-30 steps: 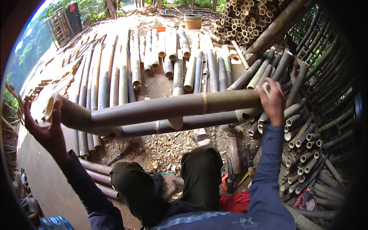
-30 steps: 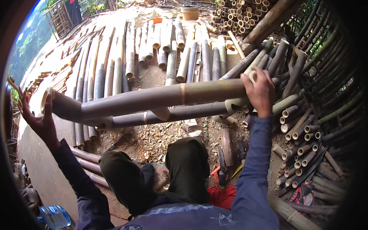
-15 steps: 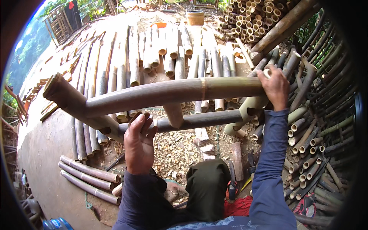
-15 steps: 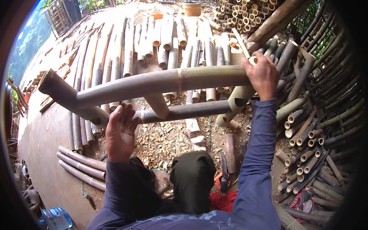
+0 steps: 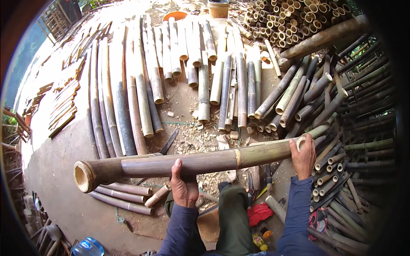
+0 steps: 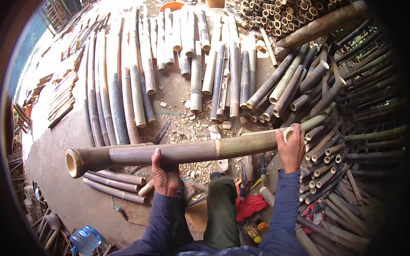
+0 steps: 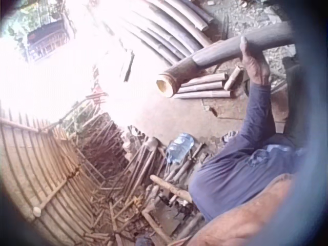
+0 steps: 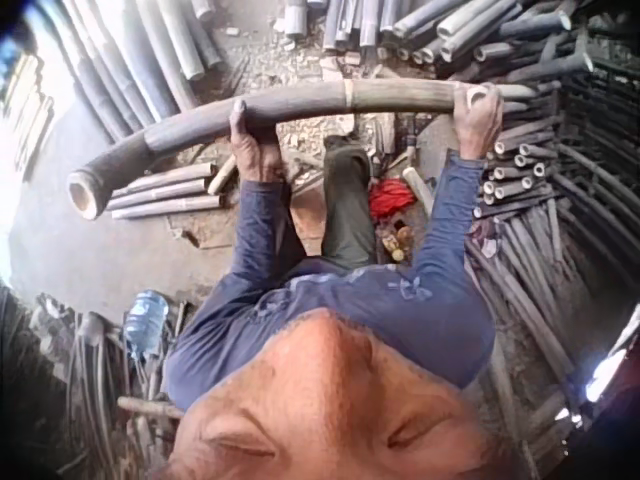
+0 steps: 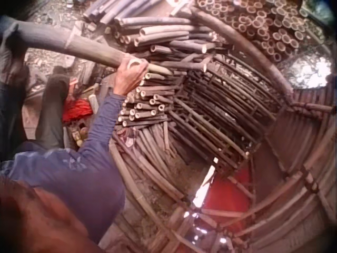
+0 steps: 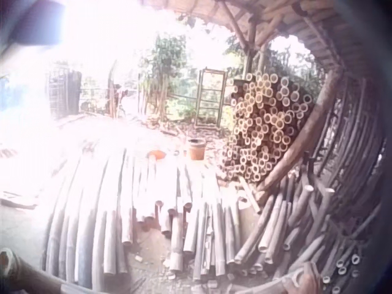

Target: The person sits on the ground and uses a knife to cut and shape bamboo pieces. They repeatedly pick up bamboo segments, cut them, and inspect the ends before placing them aside.

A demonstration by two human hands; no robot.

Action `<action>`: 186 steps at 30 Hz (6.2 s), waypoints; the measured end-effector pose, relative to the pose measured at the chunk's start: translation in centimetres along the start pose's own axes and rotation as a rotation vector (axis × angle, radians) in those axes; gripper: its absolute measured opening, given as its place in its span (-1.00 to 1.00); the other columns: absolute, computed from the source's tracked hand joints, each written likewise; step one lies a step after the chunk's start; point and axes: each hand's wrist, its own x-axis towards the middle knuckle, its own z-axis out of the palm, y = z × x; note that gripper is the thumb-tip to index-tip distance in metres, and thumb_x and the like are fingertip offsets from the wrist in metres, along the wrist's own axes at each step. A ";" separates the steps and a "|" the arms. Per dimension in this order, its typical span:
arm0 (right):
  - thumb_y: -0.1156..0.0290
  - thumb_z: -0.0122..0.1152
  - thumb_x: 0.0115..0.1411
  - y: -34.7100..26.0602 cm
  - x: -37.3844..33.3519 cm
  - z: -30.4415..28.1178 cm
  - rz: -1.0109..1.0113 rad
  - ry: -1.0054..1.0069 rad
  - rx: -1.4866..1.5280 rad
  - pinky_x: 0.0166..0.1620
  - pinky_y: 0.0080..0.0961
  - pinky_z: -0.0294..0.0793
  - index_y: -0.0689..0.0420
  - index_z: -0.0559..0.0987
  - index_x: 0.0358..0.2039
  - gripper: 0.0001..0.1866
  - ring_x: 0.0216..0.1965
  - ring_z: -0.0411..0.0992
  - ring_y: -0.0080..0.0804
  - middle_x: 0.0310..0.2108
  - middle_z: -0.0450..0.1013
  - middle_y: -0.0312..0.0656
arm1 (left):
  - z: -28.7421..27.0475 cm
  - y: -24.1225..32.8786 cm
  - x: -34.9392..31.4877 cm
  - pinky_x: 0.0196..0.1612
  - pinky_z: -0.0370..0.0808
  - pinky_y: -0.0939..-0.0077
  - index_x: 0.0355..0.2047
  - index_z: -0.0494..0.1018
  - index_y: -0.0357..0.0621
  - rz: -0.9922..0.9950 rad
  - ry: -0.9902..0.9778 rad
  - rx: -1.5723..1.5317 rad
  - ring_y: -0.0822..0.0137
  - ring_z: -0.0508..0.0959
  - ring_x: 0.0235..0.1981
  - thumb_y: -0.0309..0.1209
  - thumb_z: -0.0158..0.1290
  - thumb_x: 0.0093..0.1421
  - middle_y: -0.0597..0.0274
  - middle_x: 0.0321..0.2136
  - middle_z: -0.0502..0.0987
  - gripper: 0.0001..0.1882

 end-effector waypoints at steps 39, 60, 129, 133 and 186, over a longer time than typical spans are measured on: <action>0.22 0.50 0.13 3.6 33.3 7.4 0.894 0.242 1.466 0.02 0.08 0.65 0.00 0.33 0.03 -0.42 0.10 0.41 -0.22 0.07 0.34 -0.19 | 76.3 -18.3 26.3 -0.07 0.55 0.39 -0.03 0.65 -0.10 -0.171 -1.115 1.107 0.43 0.64 -0.12 -0.36 0.18 0.32 0.33 -0.15 0.67 -0.75; 0.07 0.46 0.09 6.7 42.5 25.3 1.246 0.225 0.991 -0.32 -0.15 0.72 0.08 0.29 0.18 -0.24 0.03 0.51 -0.10 0.08 0.40 -0.03 | 72.5 -33.8 52.6 0.34 0.31 -0.09 0.22 0.34 -0.16 -0.465 -1.048 1.149 0.07 0.32 0.36 -0.21 0.26 0.30 -0.01 0.25 0.40 -0.42; 0.17 -0.01 0.50 -17.1 -13.8 -7.3 0.385 -1.186 0.355 -0.02 0.00 0.52 0.23 0.45 0.32 -0.48 -0.07 0.54 0.32 -0.07 0.56 0.30 | -5.8 22.1 -4.2 -0.11 0.60 -0.06 -0.26 0.66 -0.02 -1.027 -0.918 2.166 -0.17 0.67 -0.18 -0.02 0.20 0.23 -0.10 -0.31 0.67 -0.65; 0.20 0.05 0.48 -16.4 -14.4 -11.5 0.430 -1.401 0.277 0.02 -0.10 0.53 0.28 0.50 0.25 -0.50 0.00 0.53 0.30 -0.02 0.55 0.31 | -5.8 24.2 -8.4 -0.20 0.53 -0.06 -0.42 0.55 -0.12 -1.101 -1.059 1.783 -0.19 0.63 -0.26 -0.09 0.20 0.26 -0.11 -0.43 0.60 -0.66; 0.09 0.06 0.48 5.2 -43.9 43.0 0.176 -0.886 0.266 -0.26 -0.38 0.61 0.15 0.45 0.13 -0.59 -0.34 0.57 -0.45 -0.22 0.58 -0.16 | -49.7 3.4 6.6 0.01 0.59 0.16 0.19 0.44 -0.31 -0.605 0.029 1.720 0.17 0.63 -0.08 -0.31 0.33 0.25 0.07 -0.12 0.64 -0.43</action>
